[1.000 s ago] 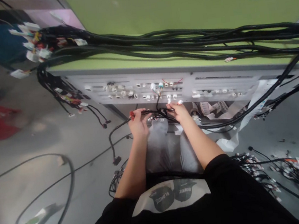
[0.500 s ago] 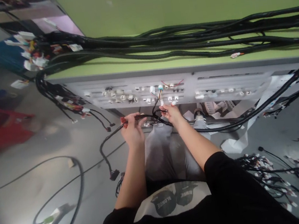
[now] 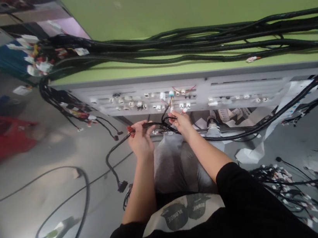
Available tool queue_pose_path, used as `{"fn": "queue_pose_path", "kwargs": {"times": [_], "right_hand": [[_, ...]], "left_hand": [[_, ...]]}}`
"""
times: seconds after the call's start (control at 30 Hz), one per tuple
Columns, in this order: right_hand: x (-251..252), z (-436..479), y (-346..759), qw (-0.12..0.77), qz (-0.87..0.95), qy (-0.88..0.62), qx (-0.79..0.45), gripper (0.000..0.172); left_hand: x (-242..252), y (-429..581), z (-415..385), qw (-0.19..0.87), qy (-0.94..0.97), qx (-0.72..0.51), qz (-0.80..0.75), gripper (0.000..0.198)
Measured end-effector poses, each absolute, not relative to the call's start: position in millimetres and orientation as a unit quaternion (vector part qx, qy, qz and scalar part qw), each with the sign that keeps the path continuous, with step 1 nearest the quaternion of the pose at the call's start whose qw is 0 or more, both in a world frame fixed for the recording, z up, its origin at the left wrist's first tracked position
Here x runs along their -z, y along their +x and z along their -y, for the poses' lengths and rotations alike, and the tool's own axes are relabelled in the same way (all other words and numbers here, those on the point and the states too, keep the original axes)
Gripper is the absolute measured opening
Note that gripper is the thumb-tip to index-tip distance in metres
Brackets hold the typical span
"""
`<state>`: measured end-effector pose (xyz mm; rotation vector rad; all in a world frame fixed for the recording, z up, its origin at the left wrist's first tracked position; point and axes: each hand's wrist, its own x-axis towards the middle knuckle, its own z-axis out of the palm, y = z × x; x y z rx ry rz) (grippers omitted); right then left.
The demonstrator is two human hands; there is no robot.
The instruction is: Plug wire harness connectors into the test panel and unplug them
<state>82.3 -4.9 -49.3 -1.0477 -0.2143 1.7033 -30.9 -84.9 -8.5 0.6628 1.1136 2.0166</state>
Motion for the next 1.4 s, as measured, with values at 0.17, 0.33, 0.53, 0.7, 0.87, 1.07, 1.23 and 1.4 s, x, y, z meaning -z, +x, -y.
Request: {"fn": "queue_pose_path", "kwargs": {"times": [0.17, 0.33, 0.53, 0.7, 0.87, 1.07, 1.23, 1.4], "right_hand": [[47.8, 6.0, 81.9, 0.53, 0.07, -0.454, -0.713, 0.007], [47.0, 6.9, 79.7, 0.538, 0.076, -0.458, -0.704, 0.006], [36.9, 16.9, 90.9, 0.534, 0.117, -0.472, -0.692, 0.004], [13.5, 43.5, 106.9, 0.584, 0.236, -0.439, -0.641, 0.011], [-16.9, 49.4, 103.4, 0.564, 0.344, -0.4, -0.635, 0.02], [-46.0, 35.5, 93.0, 0.493, 0.409, -0.392, -0.661, 0.018], [-63.8, 27.6, 82.8, 0.426, 0.477, -0.376, -0.67, 0.021], [-76.5, 23.4, 73.7, 0.431, 0.503, -0.347, -0.664, 0.024]], "left_hand": [[8.2, -29.6, 84.7, 0.371, 0.257, -0.785, -0.424, 0.024], [4.8, -28.5, 84.9, 0.369, 0.258, -0.781, -0.433, 0.025], [6.9, -32.2, 84.5, 0.385, 0.257, -0.779, -0.424, 0.026], [14.8, -35.3, 79.6, 0.426, 0.251, -0.764, -0.415, 0.026], [18.5, -46.9, 79.9, 0.536, 0.252, -0.669, -0.449, 0.03], [-14.8, -84.1, 106.8, 0.456, 0.467, -0.436, -0.619, 0.025], [-53.2, -77.5, 100.8, 0.282, 0.419, -0.662, -0.554, 0.015], [-30.1, -46.2, 64.5, 0.44, 0.515, -0.616, -0.401, 0.012]]}}
